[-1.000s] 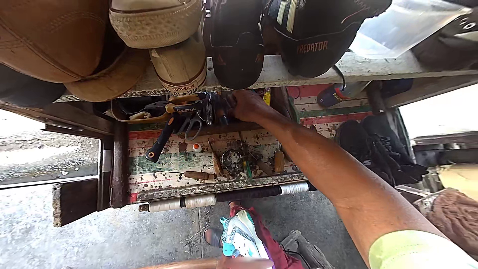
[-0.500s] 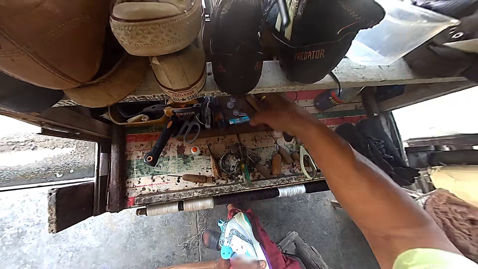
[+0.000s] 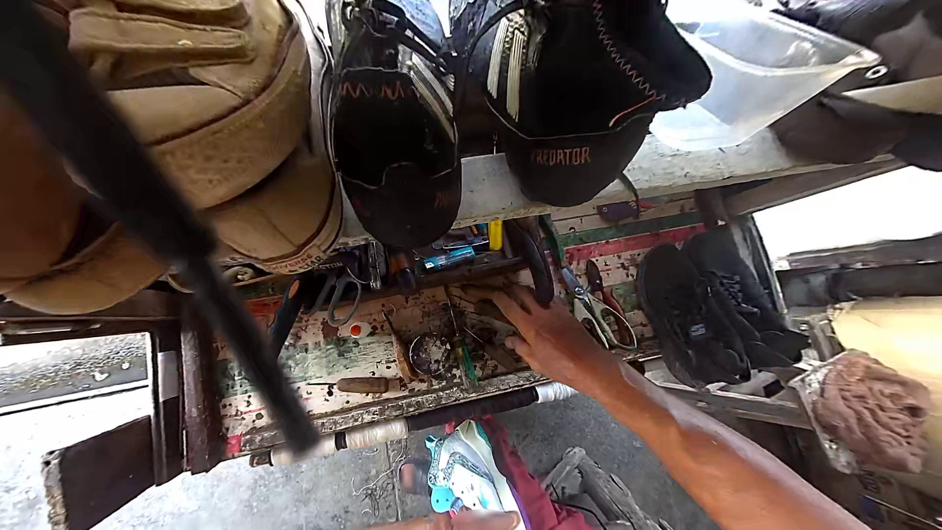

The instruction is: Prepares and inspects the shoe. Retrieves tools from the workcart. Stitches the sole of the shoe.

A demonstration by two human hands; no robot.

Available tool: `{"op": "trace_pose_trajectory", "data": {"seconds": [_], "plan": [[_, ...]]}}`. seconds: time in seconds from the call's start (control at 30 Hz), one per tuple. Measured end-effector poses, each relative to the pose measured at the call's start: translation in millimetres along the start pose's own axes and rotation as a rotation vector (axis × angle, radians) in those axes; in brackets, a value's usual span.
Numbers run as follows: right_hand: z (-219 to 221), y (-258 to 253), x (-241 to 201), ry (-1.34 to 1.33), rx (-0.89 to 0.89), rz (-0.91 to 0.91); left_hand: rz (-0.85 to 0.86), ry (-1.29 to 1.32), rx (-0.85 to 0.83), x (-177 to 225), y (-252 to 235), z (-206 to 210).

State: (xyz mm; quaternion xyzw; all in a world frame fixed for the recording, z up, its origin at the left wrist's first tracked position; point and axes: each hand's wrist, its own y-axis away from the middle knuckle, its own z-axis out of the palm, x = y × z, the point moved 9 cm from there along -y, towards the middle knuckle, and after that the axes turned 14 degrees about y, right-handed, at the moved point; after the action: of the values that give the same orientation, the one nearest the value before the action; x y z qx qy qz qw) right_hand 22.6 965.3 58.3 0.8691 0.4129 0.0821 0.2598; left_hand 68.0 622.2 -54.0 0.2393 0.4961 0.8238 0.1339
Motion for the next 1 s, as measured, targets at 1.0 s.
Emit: {"op": "trace_pose_trajectory", "data": {"seconds": [1.0], "plan": [[14.8,-176.0,42.9,-0.097,-0.220,-0.244,-0.078,0.113,0.026,-2.7,-6.5,-9.5]]}}
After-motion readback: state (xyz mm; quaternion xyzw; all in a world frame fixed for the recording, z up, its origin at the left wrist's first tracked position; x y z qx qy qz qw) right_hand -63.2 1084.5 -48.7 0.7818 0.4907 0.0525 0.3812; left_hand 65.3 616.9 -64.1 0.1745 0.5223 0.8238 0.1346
